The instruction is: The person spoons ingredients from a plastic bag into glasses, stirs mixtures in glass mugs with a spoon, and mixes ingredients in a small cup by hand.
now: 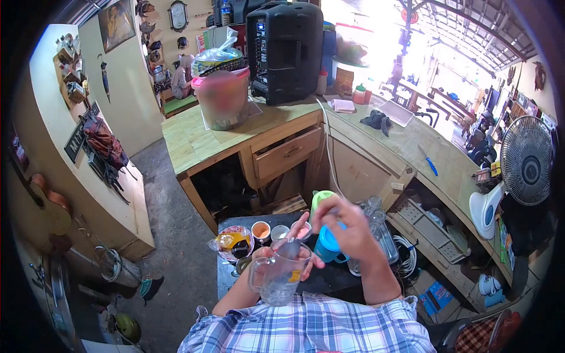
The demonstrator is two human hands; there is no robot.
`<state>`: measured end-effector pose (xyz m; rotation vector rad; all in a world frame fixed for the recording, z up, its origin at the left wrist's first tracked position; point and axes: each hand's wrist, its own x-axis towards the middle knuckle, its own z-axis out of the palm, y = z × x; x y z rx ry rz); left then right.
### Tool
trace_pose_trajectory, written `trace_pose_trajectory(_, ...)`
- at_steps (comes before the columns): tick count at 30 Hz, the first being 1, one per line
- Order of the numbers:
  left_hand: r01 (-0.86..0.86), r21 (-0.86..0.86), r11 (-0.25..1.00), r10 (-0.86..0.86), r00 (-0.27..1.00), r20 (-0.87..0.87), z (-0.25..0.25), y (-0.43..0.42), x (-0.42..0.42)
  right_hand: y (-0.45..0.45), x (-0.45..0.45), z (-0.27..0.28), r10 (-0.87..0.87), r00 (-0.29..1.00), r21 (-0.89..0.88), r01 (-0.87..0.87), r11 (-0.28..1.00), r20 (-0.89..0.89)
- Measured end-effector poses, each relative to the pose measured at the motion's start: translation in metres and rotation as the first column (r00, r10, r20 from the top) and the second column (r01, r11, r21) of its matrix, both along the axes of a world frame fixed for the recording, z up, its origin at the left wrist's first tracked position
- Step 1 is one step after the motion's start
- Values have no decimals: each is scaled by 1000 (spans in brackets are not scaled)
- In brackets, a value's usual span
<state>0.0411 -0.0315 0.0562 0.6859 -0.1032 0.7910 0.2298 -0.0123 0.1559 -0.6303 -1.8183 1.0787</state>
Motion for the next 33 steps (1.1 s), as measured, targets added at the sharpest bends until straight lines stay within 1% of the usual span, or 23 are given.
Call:
trace_pose_trajectory(1, -68, -44, 997, 65, 995, -73, -1, -3, -1, -4, -7, -2, -18, 993, 6, 18, 1000, 116)
trace_pose_trajectory(2, 3, 42, 999, -5, 999, 49, -17, 8, 1, 4, -12, -18, -72, 979, 388, -9, 922, 193)
trace_pose_trajectory(3, 4, 46, 999, -6, 999, 47, -15, 11, 0, 1, -11, -11, -74, 979, 391, -7, 920, 191)
trace_pose_trajectory(5, -79, 177, 981, 96, 991, -88, -12, 17, -3, -7, 1, 8, -184, 981, 98, 178, 979, 61)
trace_pose_trajectory(6, -166, 89, 982, 173, 982, -78, -8, 13, -1, -4, 12, 9, -201, 977, 28, 204, 979, -72)
trace_pose_trajectory(7, -169, 85, 982, 175, 982, -76, -5, 9, -2, -5, 11, 9, -199, 978, 24, 201, 979, -68)
trace_pose_trajectory(9, -348, 272, 897, 418, 869, -266, 0, 5, -7, -9, 7, 6, -176, 983, 112, 171, 979, 42)
trace_pose_trajectory(10, -411, 350, 842, 511, 815, -273, -3, 6, -8, -13, 3, 1, -130, 952, 111, 103, 989, 277)
trace_pose_trajectory(11, -409, 351, 842, 510, 816, -274, -1, 6, -8, -13, 4, 0, -132, 952, 111, 105, 988, 276)
trace_pose_trajectory(13, -476, 593, 650, 712, 654, -255, 7, 2, -7, -12, 9, -2, -262, 946, 307, 196, 931, 189)
trace_pose_trajectory(14, -497, 633, 593, 771, 578, -268, 10, -1, -7, -14, 15, 2, -263, 946, 307, 196, 931, 192)
trace_pose_trajectory(15, -500, 630, 594, 771, 578, -267, 9, -2, -7, -18, 23, 8, -338, 934, 292, 295, 910, 111)
trace_pose_trajectory(16, -466, 719, 515, 823, 504, -262, 8, -4, -7, -20, 27, 11, -411, 911, 268, 388, 882, 31)
trace_pose_trajectory(17, -415, 800, 433, 869, 428, -248, 8, -5, -8, -20, 21, 9, -408, 912, 264, 387, 883, 31)
trace_pose_trajectory(18, -412, 800, 436, 868, 429, -252, 8, -5, -8, -23, 11, 4, -352, 923, 377, 273, 885, 158)
trace_pose_trajectory(19, -378, 863, 336, 903, 390, -181, 10, -5, -8, -26, 4, -2, -306, 907, 470, 144, 871, 289)
trace_pose_trajectory(21, -291, 949, 122, 947, 320, -24, 12, -4, -8, -32, 6, -3, -300, 889, 489, 102, 867, 346)
trace_pose_trajectory(22, -291, 949, 122, 948, 319, -24, 11, -2, -8, -38, 14, 6, -370, 889, 488, 204, 849, 271)
trace_pose_trajectory(24, -238, 971, -33, 968, 234, 91, 6, -1, -7, -53, 30, 15, -496, 846, 478, 359, 802, 196)
trace_pose_trajectory(25, -238, 971, -32, 969, 232, 89, 8, -1, -7, -53, 27, 12, -494, 847, 476, 357, 803, 197)
trace_pose_trajectory(27, -128, 975, -183, 967, 157, 202, 14, 1, -7, -51, 13, 4, -439, 826, 550, 196, 812, 354)
trace_pose_trajectory(28, -127, 975, -185, 966, 159, 204, 15, 2, -6, -47, 6, -6, -385, 843, 524, 149, 838, 376)
trace_pose_trajectory(33, -182, 924, -337, 921, 141, 364, 16, 8, -1, -65, 30, 19, -385, 898, 494, 241, 835, 213)
